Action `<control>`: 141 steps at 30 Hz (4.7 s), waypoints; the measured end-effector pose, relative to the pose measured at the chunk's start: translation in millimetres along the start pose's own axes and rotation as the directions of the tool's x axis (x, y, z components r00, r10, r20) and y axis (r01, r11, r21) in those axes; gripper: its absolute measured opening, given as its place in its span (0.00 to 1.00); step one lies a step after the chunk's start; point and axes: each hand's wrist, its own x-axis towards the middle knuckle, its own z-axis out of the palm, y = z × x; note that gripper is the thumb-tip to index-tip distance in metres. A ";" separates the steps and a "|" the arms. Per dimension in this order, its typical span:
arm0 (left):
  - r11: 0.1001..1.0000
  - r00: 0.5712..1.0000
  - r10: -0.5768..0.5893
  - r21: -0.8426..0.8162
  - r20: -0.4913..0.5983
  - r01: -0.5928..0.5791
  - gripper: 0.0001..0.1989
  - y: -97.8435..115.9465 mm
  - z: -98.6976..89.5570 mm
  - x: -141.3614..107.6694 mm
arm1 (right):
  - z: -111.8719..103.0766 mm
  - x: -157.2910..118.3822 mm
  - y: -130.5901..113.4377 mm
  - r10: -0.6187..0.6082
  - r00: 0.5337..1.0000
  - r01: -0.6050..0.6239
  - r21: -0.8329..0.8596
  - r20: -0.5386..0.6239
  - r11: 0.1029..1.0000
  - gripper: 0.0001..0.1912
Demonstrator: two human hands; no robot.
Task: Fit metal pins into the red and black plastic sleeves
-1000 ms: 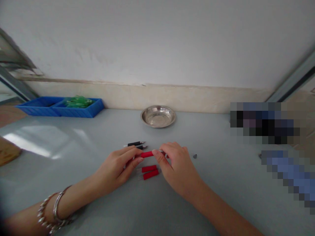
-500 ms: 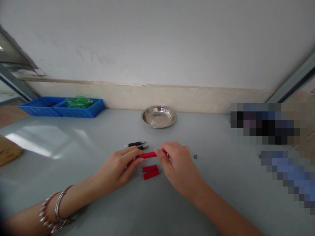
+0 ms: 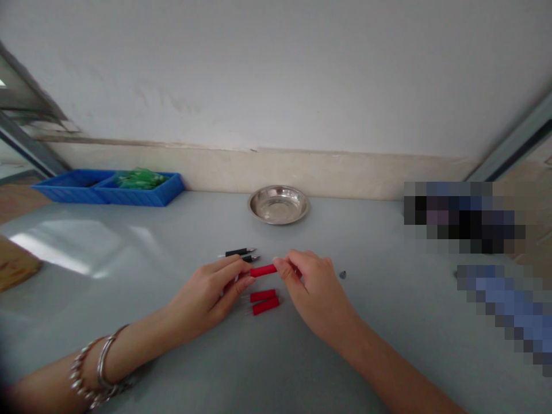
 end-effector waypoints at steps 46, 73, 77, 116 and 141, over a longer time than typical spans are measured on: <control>0.886 0.926 -0.339 0.389 0.169 0.253 0.14 -13.0 -4.8 8.0 | 15.8 5.5 32.8 -0.033 0.999 -0.009 -0.743 -0.042 0.669 0.08; 0.997 0.992 0.064 0.059 -0.104 -0.058 0.10 -2.5 -0.9 -2.3 | 11.3 -2.0 5.4 -0.180 0.982 0.167 -0.188 -0.050 0.968 0.20; 0.998 0.993 0.055 0.049 -0.103 -0.050 0.08 -1.4 -0.6 -2.0 | 10.3 -1.5 4.1 -0.181 0.983 0.180 -0.046 -0.022 0.983 0.20; 0.998 0.992 0.057 0.035 -0.115 -0.053 0.11 -1.7 0.5 -2.8 | 9.8 -1.9 4.8 -0.195 0.977 0.185 -0.108 -0.088 0.977 0.17; 0.997 0.985 0.078 0.040 -0.156 -0.072 0.10 -0.6 0.7 -1.0 | 7.0 -3.0 3.9 -0.148 0.981 0.136 -0.092 -0.128 0.986 0.12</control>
